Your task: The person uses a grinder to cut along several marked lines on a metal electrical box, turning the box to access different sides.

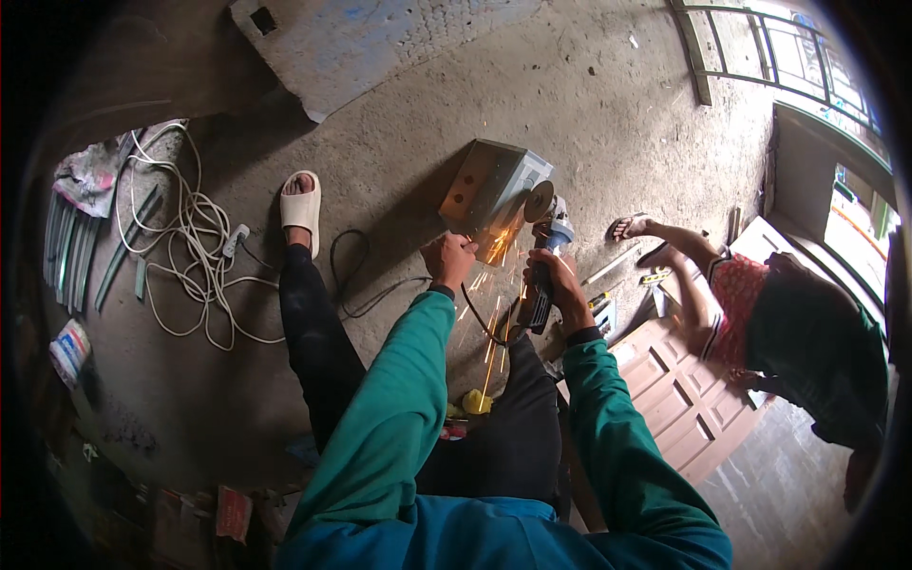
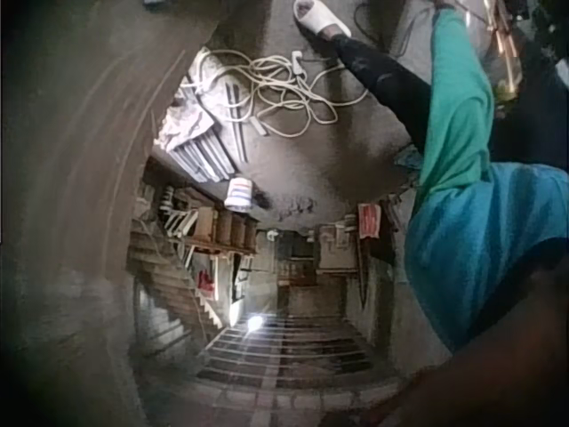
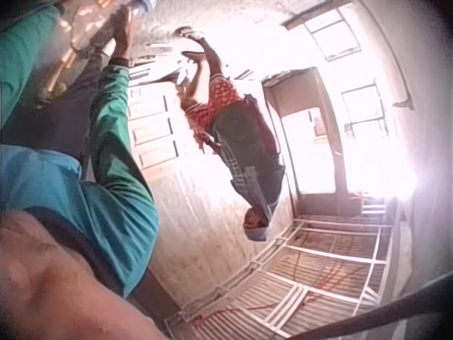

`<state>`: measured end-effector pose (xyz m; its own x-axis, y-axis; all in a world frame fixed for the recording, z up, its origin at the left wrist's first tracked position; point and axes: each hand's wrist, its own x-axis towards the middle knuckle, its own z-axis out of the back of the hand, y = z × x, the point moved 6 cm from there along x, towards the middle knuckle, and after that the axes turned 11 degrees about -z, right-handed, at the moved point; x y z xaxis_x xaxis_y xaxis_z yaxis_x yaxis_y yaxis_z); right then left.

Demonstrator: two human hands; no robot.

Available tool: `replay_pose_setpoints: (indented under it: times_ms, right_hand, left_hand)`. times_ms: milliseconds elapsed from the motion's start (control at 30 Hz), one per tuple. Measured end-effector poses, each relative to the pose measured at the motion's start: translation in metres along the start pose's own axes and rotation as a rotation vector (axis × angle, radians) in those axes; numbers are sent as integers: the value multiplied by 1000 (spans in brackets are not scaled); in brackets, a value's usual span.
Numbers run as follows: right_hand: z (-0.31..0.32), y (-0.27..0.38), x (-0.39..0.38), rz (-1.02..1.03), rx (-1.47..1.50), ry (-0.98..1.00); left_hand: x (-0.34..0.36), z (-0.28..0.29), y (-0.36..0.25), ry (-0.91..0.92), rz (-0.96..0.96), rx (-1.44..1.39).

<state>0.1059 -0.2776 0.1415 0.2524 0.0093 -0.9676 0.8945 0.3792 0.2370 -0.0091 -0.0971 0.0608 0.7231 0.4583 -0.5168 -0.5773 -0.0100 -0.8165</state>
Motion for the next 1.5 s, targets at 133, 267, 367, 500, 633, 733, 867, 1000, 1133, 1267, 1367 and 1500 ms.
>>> replay_pose_setpoints:
  times_ms: [133, 267, 367, 500, 633, 733, 867, 1000, 1133, 1267, 1367, 1500]
  right_hand:
    - [2, 11, 0, 220, -234, 44]
    - [-12, 8, -9, 256, -88, 156]
    - [-3, -3, -3, -67, 56, -74]
    - [-6, -4, -7, -35, -71, -47]
    - [-9, -5, -14, -29, 6, -32]
    - [-3, -2, -16, -35, 0, -57]
    - [-19, 3, -19, -51, 7, -32]
    - [-11, 2, -13, -47, -19, -53]
    - [5, 13, 2, 575, -906, -77]
    - [1, -4, 9, 22, -67, -15]
    - [3, -3, 7, -38, -16, -14]
    - [17, 7, 1, 30, -97, -26]
  left_hand:
    - [5, -7, 11, -45, -18, -50]
    - [4, -1, 23, -17, -1, 81]
    - [2, -3, 5, 15, 18, 121]
    - [4, 7, 1, -1, -28, 357]
    - [4, 6, -1, 56, 37, 329]
    - [5, -1, -6, 81, 38, 232]
    - [8, 1, 19, 31, 18, 255]
    - [7, -9, 24, -2, -14, 173]
    - [10, -11, 18, -12, -50, 155]
    - [5, -2, 14, 17, 7, 44]
    - [3, 0, 3, 2, 11, 32]
    - [2, -6, -12, -16, -69, 130]
